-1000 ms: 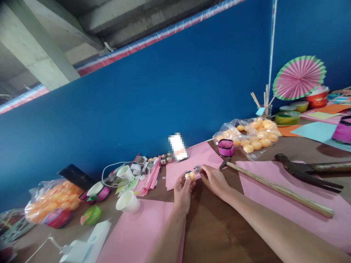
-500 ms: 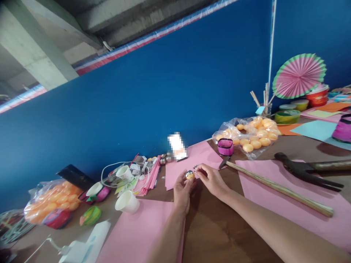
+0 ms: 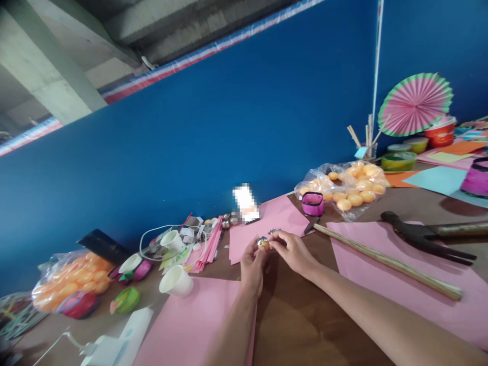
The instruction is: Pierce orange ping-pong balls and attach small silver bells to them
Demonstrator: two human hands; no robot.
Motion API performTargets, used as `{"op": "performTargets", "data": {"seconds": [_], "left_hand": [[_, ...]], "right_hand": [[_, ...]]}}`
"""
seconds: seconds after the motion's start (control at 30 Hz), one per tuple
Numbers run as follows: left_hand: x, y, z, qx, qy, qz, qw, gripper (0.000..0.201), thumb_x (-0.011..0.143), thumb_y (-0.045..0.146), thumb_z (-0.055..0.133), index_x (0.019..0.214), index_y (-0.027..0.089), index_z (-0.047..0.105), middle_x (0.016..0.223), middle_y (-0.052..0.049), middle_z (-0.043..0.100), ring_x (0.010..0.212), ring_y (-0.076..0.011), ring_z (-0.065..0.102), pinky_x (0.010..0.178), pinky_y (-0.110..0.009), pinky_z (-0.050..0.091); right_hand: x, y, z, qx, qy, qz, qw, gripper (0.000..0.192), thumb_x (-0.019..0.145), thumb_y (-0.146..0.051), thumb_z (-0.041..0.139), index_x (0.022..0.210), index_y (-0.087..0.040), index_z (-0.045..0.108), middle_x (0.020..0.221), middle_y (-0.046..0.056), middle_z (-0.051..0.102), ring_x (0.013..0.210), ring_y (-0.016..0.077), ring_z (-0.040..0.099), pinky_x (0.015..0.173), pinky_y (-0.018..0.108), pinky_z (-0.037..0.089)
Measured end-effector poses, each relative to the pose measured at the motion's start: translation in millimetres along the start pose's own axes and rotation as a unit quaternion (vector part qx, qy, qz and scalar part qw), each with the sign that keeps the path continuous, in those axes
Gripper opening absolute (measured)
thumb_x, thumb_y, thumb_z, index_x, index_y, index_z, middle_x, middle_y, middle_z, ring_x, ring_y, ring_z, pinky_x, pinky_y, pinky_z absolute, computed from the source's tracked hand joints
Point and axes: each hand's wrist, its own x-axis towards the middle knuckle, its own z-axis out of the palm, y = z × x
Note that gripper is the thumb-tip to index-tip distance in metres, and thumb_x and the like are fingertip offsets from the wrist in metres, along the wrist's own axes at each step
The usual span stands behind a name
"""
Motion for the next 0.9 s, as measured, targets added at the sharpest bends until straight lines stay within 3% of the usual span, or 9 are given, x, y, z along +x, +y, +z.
{"op": "performTargets", "data": {"seconds": [0.4,0.63,0.9], "left_hand": [[-0.4,-1.0,-2.0,0.056,-0.008,0.018,0.998,0.052,0.068,0.032,0.062,0.116,0.017,0.05,0.102,-0.01,0.063,0.091,-0.0197,0.059,0.082,-0.033,0.044],[-1.8,2.9,1.0,0.062,-0.017,0.033,0.997,0.05,0.069,0.03,0.061,0.116,0.017,0.05,0.101,-0.01,0.063,0.092,-0.0198,0.058,0.083,-0.034,0.044],[-2.4,4.6,1.9,0.058,-0.009,0.03,0.998,0.048,0.068,0.028,0.062,0.114,0.017,0.052,0.099,-0.009,0.064,0.091,-0.0189,0.059,0.081,-0.032,0.044]], "right_hand": [[2.4,4.2,0.6,0.072,-0.034,0.004,0.997,0.021,0.078,-0.036,0.05,0.072,-0.017,0.059,0.081,0.004,0.059,0.083,0.0173,0.055,0.072,0.027,0.043],[1.2,7.2,1.5,0.05,-0.026,0.016,0.998,0.02,0.077,-0.034,0.053,0.071,-0.018,0.062,0.093,0.005,0.056,0.098,0.0192,0.051,0.082,0.029,0.041],[1.5,7.0,1.1,0.047,-0.034,0.026,0.998,0.022,0.077,-0.036,0.051,0.072,-0.018,0.062,0.094,0.006,0.056,0.099,0.0192,0.051,0.084,0.03,0.041]]}}
